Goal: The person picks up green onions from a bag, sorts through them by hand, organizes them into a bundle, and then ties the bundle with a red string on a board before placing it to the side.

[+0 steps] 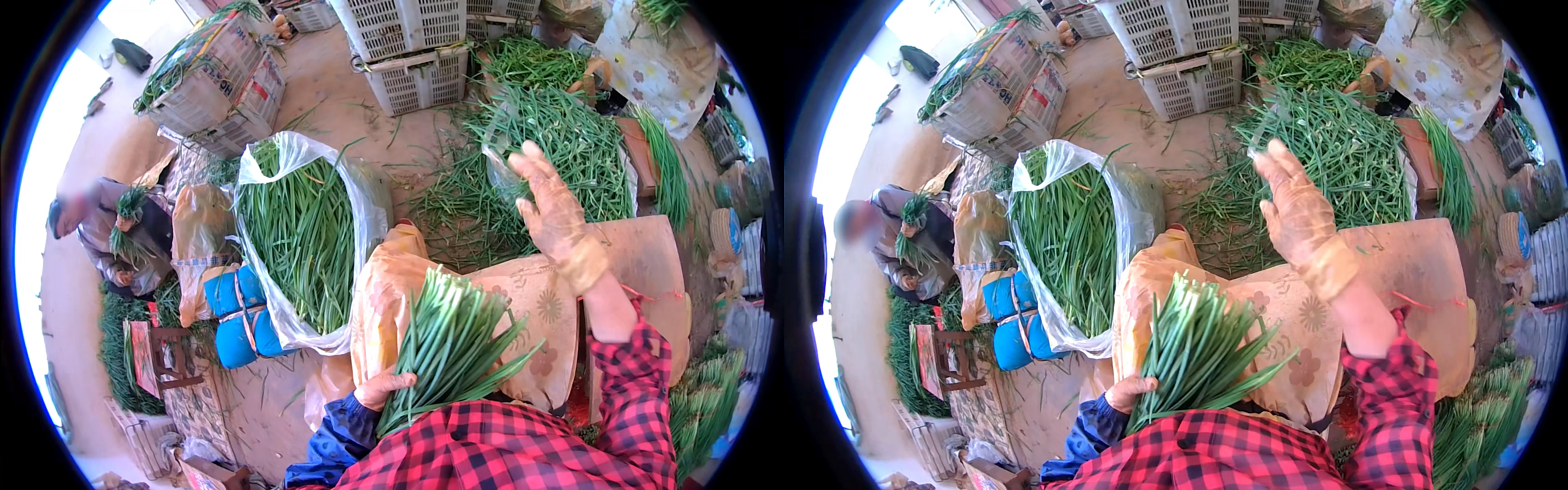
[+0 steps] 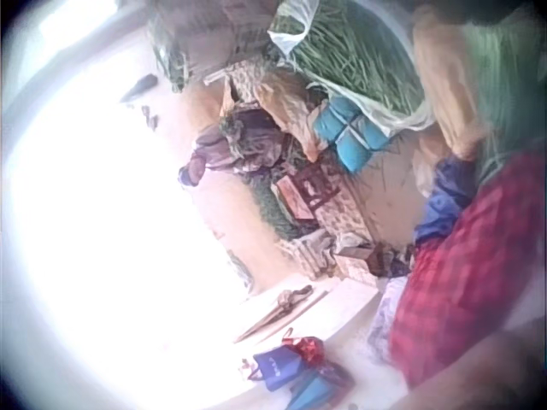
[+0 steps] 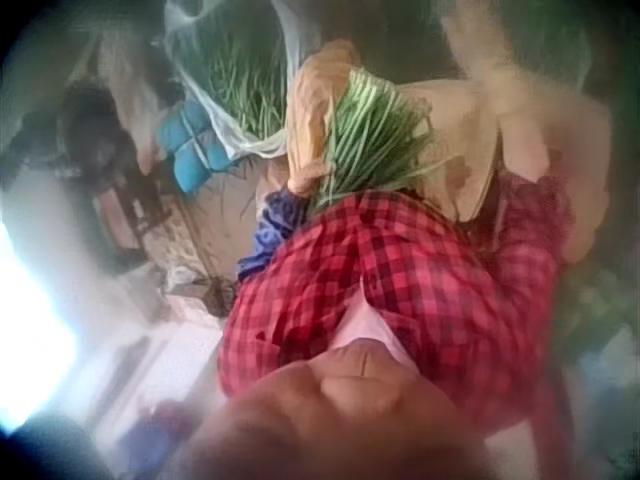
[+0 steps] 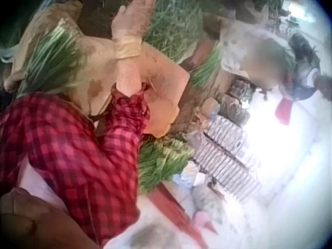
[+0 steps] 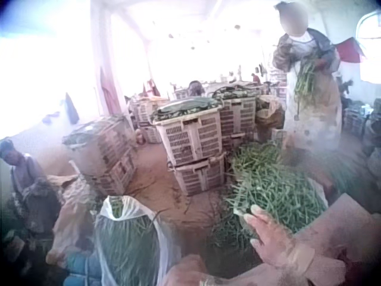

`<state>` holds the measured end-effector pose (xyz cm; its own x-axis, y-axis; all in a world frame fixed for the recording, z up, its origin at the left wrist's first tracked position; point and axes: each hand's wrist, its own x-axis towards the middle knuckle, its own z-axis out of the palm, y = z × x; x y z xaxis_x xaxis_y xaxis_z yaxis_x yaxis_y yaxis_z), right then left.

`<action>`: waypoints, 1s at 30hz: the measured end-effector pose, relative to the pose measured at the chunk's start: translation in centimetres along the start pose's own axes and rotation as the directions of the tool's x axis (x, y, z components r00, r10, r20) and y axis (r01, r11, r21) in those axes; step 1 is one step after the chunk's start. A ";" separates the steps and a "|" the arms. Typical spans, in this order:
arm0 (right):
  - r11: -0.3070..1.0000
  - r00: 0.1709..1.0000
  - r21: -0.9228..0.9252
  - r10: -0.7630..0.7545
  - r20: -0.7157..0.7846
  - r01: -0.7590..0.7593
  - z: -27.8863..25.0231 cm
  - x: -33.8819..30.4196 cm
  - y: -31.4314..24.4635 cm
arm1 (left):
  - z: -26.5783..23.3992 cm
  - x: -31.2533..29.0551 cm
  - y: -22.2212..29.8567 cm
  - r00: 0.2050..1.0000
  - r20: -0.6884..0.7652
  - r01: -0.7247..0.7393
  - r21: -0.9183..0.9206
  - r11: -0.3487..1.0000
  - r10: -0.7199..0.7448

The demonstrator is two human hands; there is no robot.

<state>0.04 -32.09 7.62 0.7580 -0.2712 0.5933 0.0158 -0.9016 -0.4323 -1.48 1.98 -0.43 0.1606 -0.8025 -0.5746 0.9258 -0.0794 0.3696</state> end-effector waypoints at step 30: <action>0.754 0.825 0.568 -0.062 0.561 -0.329 0.4 0.8 -1.0 | 2.3 -0.2 0.3 0.988 -0.143 0.008 0.380 0.925 0.050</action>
<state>0.90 -31.25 8.27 0.9905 0.0214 0.1356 0.1328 -0.3995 -0.9071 -2.01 0.78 1.52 0.2537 -0.7127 -0.6540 0.7279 -0.3046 0.6143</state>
